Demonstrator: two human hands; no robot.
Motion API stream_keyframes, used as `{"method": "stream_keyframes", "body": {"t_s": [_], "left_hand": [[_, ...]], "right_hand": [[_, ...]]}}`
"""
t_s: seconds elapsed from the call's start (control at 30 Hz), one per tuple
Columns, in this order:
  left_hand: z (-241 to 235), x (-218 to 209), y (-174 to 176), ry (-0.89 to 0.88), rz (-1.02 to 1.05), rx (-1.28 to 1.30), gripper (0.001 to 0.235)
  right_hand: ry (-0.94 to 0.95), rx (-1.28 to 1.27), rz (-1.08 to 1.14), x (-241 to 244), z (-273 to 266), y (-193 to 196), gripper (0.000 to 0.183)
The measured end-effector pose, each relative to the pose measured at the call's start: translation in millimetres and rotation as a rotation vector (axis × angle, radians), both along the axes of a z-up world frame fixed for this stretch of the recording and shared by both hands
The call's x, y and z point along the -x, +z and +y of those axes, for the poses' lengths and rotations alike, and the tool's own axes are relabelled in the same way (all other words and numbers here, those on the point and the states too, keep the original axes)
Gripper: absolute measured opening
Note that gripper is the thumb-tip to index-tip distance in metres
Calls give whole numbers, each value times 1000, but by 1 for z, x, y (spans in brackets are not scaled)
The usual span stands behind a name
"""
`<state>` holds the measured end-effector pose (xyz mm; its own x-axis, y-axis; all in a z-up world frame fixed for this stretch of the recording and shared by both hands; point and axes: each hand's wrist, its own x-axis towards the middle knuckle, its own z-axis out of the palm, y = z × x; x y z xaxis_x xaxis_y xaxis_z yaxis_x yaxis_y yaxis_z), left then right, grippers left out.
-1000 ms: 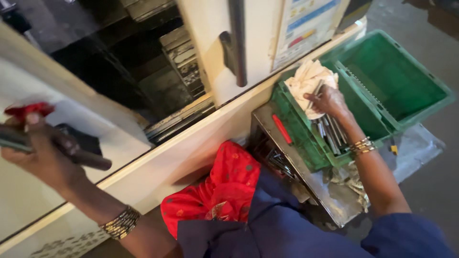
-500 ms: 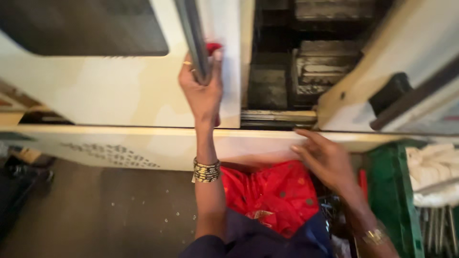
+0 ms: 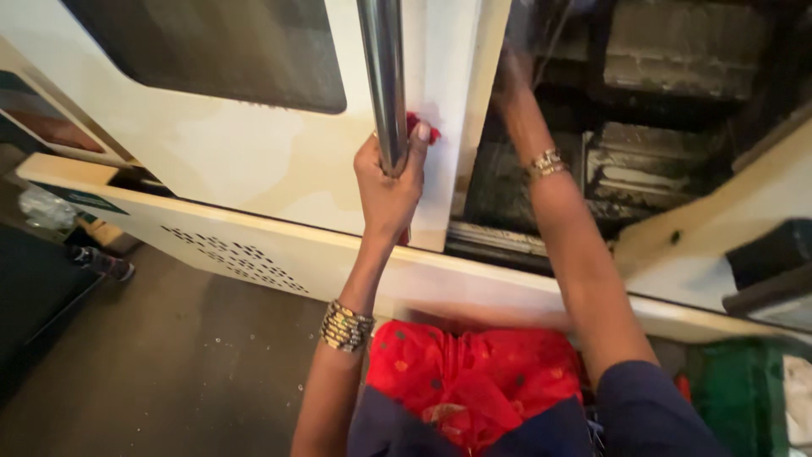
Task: The person sits on the floor and repeatedly cleans cylindrical metal rods using a red cloth and a white rag. The person opens the machine door, inserts a rod into the interior, and then removes it to wipe it down before placing it in a green crate.
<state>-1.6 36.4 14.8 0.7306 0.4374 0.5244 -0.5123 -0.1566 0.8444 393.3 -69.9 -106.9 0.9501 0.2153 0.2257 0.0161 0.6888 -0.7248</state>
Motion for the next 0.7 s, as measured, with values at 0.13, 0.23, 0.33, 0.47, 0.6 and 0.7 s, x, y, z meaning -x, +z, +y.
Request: {"method": "stream_keyframes", "body": {"t_s": [0.13,0.23,0.33,0.47,0.6,0.7], "left_hand": [[11,2,4,13,-2,10,27],[18,3,4,4,11,60,26],[28,4,4,-12,31,116,24],[38,5,3,-34,45,195,22],[44,4,6,6,13,167,23],[50,5,4,31,12,152,23]], "right_hand": [[-44,-155,-176,-75,38,15,36],[-270,-84,-54,-86,47,26,38],[-455,61,33,-77,47,32,50],[-583,90,-124,-65,43,36,66],[-454,25,-37,-66,46,42,60],[-447,4,-42,-63,47,38,52]]}}
